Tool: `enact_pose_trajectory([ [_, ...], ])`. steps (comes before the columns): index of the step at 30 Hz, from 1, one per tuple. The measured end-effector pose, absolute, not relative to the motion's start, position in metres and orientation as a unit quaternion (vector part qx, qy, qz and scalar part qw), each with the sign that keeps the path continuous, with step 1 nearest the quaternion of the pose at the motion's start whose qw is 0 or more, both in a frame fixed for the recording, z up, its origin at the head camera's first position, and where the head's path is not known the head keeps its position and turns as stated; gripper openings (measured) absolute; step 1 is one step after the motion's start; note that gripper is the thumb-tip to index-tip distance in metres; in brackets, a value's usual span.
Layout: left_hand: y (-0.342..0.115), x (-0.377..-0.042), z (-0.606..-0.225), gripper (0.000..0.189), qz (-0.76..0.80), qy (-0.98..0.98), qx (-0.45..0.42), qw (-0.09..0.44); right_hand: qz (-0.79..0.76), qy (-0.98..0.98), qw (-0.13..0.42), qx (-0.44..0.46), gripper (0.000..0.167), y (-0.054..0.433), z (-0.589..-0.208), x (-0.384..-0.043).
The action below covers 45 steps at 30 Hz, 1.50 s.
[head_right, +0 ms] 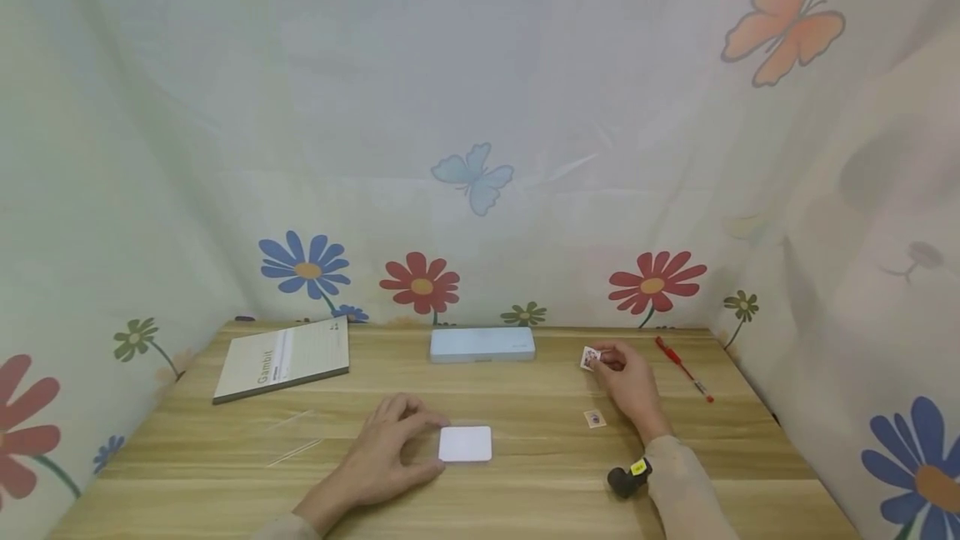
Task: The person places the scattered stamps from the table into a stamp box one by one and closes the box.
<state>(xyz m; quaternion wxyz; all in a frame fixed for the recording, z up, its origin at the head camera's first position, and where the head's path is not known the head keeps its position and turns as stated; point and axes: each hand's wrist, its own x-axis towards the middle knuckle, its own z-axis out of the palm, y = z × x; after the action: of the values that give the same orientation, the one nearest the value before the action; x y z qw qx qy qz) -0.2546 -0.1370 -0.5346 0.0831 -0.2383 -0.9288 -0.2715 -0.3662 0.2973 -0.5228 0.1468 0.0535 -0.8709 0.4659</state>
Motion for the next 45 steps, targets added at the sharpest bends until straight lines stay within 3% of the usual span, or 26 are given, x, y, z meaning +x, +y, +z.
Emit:
enact_pose_trajectory([
  [12, -0.135, -0.253, -0.534, 0.052, -0.272, -0.927, -0.243, 0.085, 0.514, -0.843, 0.143, 0.061, 0.034, 0.291, -0.51, -0.361],
  [30, -0.136, -0.254, -0.535, 0.052, -0.272, -0.926, -0.244, 0.09, 0.547, -0.816, 0.103, 0.158, 0.03, 0.234, -0.457, -0.336],
  [45, -0.134, -0.252, -0.53, 0.053, -0.266, -0.928, -0.246, 0.093, 0.554, -0.792, 0.057, 0.251, 0.029, 0.189, -0.455, -0.317],
])
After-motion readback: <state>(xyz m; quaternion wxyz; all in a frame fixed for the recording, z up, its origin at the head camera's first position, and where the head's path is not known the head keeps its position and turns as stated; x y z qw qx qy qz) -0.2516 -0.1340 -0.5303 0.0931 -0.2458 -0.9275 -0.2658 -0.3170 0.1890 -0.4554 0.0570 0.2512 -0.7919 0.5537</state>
